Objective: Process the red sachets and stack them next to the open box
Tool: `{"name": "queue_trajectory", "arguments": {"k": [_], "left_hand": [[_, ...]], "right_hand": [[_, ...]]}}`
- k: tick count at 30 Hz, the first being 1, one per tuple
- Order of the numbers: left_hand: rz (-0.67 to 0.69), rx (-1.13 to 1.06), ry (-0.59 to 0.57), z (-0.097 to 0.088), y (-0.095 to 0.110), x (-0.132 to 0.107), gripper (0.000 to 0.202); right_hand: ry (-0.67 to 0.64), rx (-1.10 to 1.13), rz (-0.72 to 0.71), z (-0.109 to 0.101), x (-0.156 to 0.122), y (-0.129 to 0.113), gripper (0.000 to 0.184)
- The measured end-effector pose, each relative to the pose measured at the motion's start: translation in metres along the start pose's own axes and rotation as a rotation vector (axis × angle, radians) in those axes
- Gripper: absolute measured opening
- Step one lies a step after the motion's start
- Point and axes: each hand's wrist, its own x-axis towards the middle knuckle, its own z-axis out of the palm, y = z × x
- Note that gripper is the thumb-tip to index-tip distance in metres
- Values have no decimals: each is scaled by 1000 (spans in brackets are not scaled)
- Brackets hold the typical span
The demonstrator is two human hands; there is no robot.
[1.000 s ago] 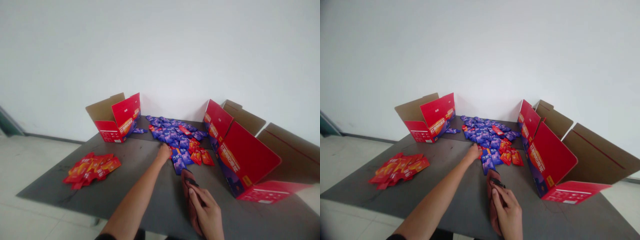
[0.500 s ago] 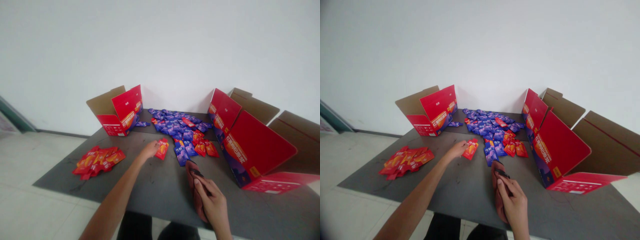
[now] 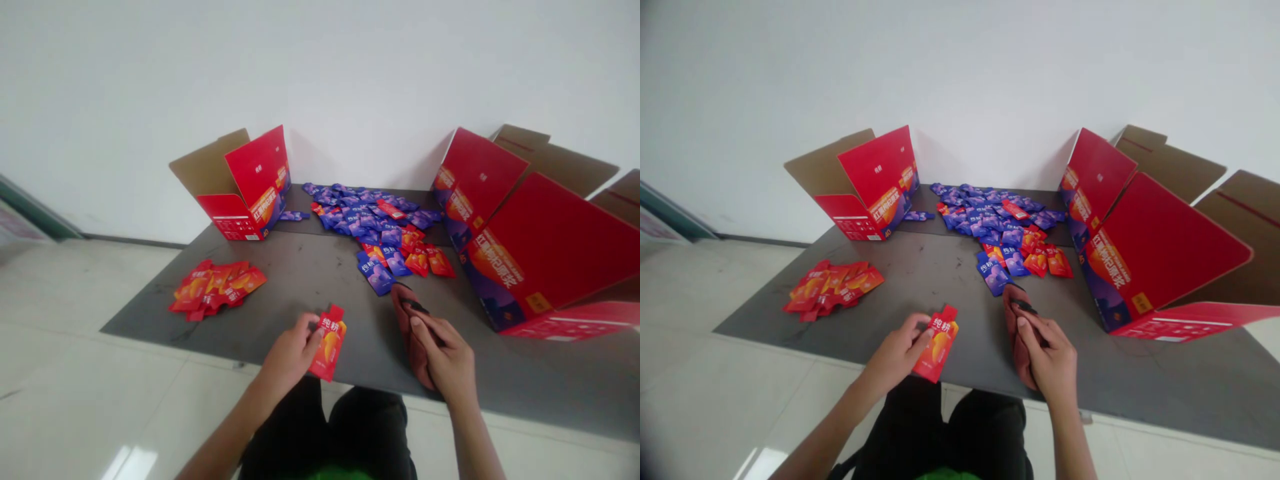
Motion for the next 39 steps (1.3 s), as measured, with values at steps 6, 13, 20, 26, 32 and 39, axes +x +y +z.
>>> {"name": "queue_trajectory", "arguments": {"k": [6,13,20,26,32,39], "left_hand": [[195,335,160,11,-3,-12,44],[568,453,251,11,-19,-48,47],[794,320,374,23,-44,-60,33],[805,282,355,33,-51,-56,36],[840,283,397,37,-55,-57,38],[835,337,388,35,-55,-62,32]], "right_hand": [[30,-5,8,1,-1,-2,31],[19,-25,2,3,-1,-7,30],[20,-58,-10,4,0,-7,29],[14,-80,-36,6,-2,-6,29],[12,-150,-191,10,-1,-31,24],[-463,-201,-655,66,-21,-90,23]]}}
